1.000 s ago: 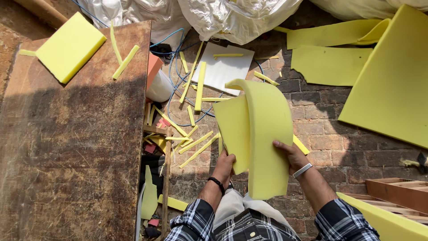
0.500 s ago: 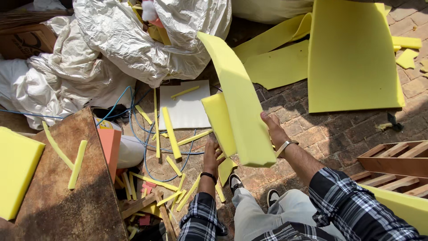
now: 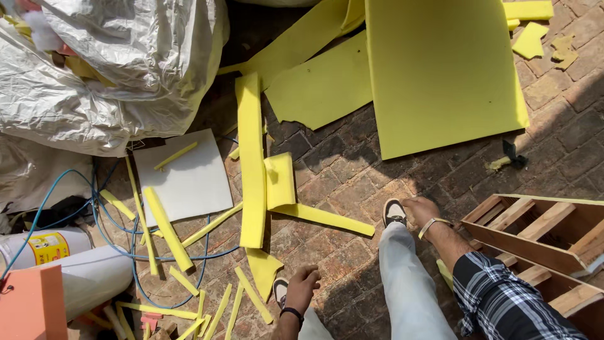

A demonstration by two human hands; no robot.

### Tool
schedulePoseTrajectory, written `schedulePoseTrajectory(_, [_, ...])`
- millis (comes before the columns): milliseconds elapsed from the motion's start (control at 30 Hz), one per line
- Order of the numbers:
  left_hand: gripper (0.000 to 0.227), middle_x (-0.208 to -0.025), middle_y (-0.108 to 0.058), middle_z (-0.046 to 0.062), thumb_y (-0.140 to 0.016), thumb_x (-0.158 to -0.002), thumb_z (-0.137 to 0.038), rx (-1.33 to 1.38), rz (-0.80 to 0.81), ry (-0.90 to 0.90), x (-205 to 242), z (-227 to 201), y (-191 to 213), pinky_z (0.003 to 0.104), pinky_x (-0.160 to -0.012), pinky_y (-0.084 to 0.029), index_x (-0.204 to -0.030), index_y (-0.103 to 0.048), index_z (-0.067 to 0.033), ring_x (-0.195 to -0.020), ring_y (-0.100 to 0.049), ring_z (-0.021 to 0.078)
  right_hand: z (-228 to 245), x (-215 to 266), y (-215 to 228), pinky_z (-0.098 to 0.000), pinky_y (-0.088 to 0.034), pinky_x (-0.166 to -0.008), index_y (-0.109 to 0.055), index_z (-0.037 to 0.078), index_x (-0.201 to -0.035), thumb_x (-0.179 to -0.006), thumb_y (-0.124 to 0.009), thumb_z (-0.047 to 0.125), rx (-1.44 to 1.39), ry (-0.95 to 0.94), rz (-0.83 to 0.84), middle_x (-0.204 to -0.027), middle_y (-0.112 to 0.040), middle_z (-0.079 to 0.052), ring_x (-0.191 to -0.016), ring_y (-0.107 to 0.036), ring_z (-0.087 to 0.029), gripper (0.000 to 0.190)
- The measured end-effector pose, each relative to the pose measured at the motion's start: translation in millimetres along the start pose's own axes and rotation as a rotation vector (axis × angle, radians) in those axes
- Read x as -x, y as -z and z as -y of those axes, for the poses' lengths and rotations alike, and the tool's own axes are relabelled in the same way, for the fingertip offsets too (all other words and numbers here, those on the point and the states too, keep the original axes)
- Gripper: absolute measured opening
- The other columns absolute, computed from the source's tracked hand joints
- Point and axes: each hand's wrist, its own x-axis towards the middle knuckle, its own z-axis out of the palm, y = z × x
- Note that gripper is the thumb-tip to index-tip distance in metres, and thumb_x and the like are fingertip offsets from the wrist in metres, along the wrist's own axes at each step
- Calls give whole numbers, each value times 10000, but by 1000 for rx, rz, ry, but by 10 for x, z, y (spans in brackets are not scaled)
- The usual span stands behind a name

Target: The person uses a spray gun to apply adhesive to wooden templates, then places them on a yellow foam sheet. Using a long metal blade, the person cuts the foam along the template edges to create shaped pieces. The cut foam pieces are then stacked and placed onto a wooden chair frame.

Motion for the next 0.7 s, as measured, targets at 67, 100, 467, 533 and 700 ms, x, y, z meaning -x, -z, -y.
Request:
schedulePoseTrajectory(67, [394, -984, -758, 84, -601, -956, -246, 257, 1, 196, -513, -104, -545, 307, -628, -468, -1290, -698, -61, -770, -658, 171, -43, -828, 146, -394, -504, -642, -773, 16, -1112, -885, -744, 250, -23, -88, -50, -878, -712, -75, -722, -633, -214, 328])
schedulePoseTrajectory(100, [385, -964, -761, 110, -606, -963, -232, 216, 25, 232, -833, -154, -855, 331, -655, -541, -1279, -693, -30, -762, -698, 197, -70, -1215, 228, -386, -503, -650, -774, 35, -1122, -885, -754, 255, 26, -113, -72, -889, -709, -72, -734, -628, -206, 324])
schedulePoseTrajectory(467, [319, -1054, -753, 74, -595, -997, -125, 339, 93, 193, -2949, -202, -2546, 235, -692, -502, -1301, -650, -45, -810, -679, 118, -206, -4441, -297, -472, -392, -1117, -442, 114, -1511, -964, -757, 325, -194, -161, -10, -1504, -445, -93, -1430, -390, -296, 665])
schedulePoseTrajectory(533, [351, -1064, -766, 65, -532, -977, -80, 327, 44, 238, -3186, -247, -2393, 243, -699, -525, -1307, -648, -60, -809, -697, 131, -183, -4735, -454, -485, -397, -1022, -420, 179, -1539, -993, -733, 397, -313, -215, 18, -1469, -468, -91, -1365, -423, -338, 666])
schedulePoseTrajectory(700, [369, -1066, -758, 90, -540, -970, -69, 326, -3, 301, -3353, -48, -1992, 272, -685, -541, -1327, -635, -61, -792, -692, 144, -353, -4843, -566, -337, -397, -625, -643, 206, -1125, -915, -705, 475, -801, -314, -144, -932, -649, 59, -781, -603, -109, 347])
